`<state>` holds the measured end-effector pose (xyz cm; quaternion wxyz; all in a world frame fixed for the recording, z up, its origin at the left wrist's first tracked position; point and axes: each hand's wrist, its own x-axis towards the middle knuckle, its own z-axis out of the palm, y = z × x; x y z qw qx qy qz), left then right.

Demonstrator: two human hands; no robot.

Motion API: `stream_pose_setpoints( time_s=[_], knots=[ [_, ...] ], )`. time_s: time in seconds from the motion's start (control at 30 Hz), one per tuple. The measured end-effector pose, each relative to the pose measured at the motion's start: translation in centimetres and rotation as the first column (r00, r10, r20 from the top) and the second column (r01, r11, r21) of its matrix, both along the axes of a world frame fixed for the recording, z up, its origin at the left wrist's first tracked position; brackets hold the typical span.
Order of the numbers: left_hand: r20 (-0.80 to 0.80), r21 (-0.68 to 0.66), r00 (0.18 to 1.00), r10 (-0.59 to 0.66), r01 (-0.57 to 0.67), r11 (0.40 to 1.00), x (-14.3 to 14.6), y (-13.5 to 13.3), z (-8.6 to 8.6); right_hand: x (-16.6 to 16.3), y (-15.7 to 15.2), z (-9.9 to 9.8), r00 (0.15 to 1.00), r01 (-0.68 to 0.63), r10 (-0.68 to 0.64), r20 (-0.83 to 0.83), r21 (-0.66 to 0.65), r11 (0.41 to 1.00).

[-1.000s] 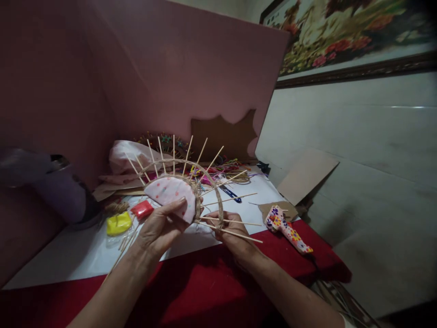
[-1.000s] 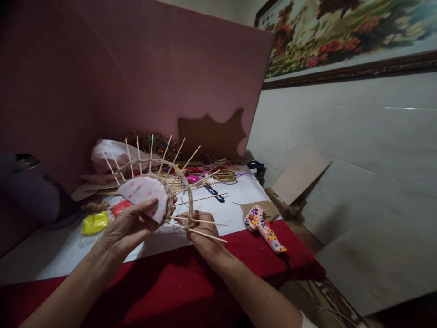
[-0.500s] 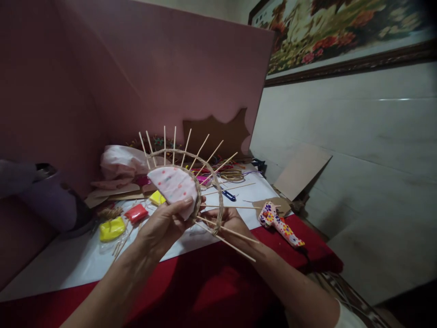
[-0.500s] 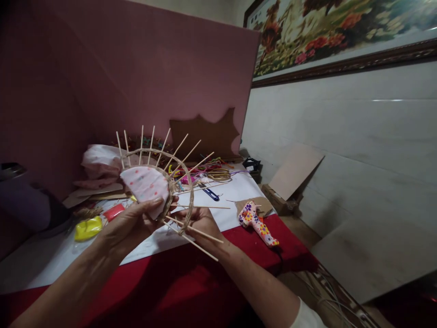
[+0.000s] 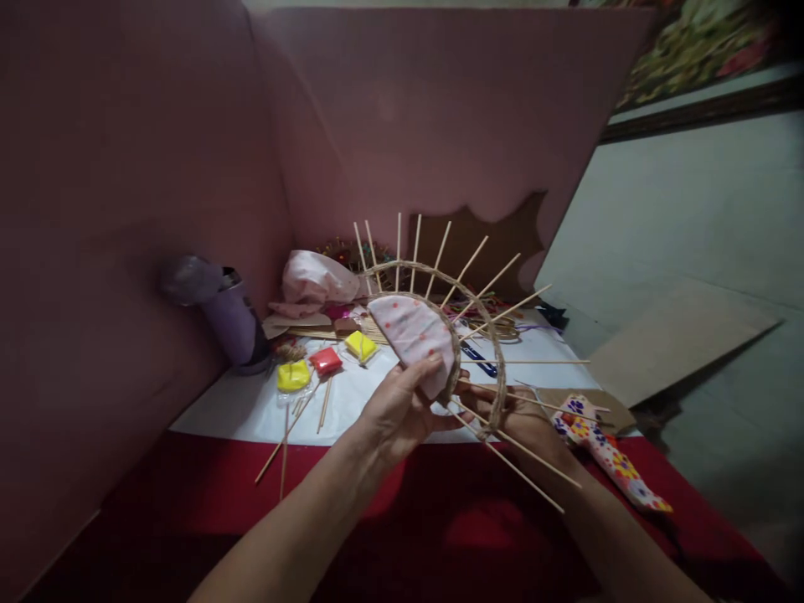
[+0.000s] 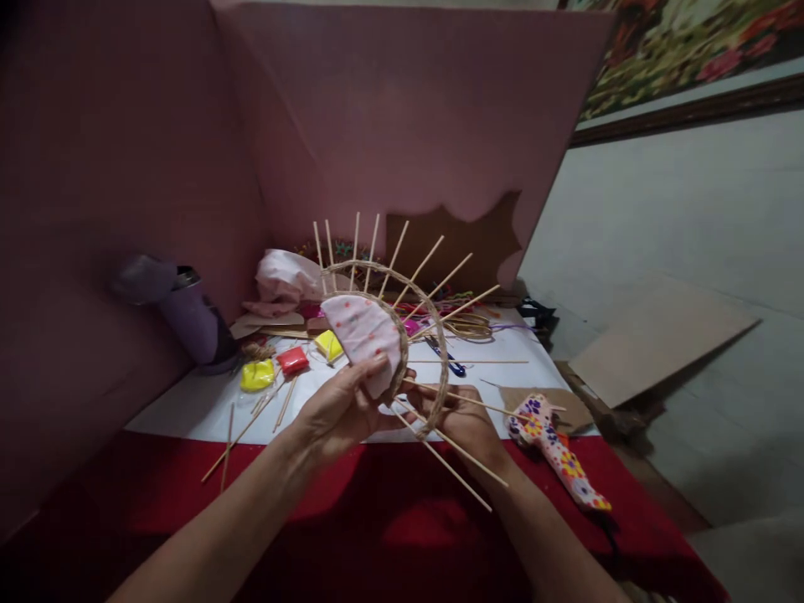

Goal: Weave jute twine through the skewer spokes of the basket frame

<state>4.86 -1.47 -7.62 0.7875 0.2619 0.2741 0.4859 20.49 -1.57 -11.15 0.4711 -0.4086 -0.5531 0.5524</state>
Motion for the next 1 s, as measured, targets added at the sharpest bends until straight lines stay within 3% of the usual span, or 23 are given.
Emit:
stream_pose_setpoints(
  time_s=[0.27, 0.43, 0.6, 0.8, 0.9, 1.0],
  knots=[
    [-0.069, 0.054, 0.983, -0.172, 0.176, 0.983, -1.0, 3.5, 1.0, -0.6, 1.3, 0.6, 0.995, 0.076, -0.076, -0.063, 0.004, 0.997],
    [-0.114, 0.119, 0.951, -0.287, 0.3, 0.946, -1.7, 6.6, 2.5, -1.2, 3.0, 1.0, 0.983, 0.181, -0.184, 0.019, 0.09, 0.979],
    [-0.164, 0.23, 0.93, -0.33, 0.361, 0.904, -2.4, 8.1, 3.8, -1.9, 4.5, 1.1, 0.985, 0.158, -0.15, -0.08, 0.104, 0.982],
    [-0.157, 0.335, 0.965, -0.211, 0.253, 0.907, -2.4, 8.5, 4.3, -2.9, 6.0, 1.5, 0.976, 0.163, -0.134, -0.172, 0.17, 0.972],
    [-0.081, 0.297, 0.992, -0.101, 0.121, 0.947, -2.2, 9.3, 4.3, -2.6, 6.5, 1.1, 0.976, 0.216, -0.213, -0.036, 0.219, 0.952],
    [-0.051, 0.27, 0.999, -0.009, 0.022, 0.962, -2.6, 10.4, 4.4, -1.6, 5.5, 0.0, 0.896, 0.241, -0.376, 0.236, 0.451, 0.859]
  ],
)
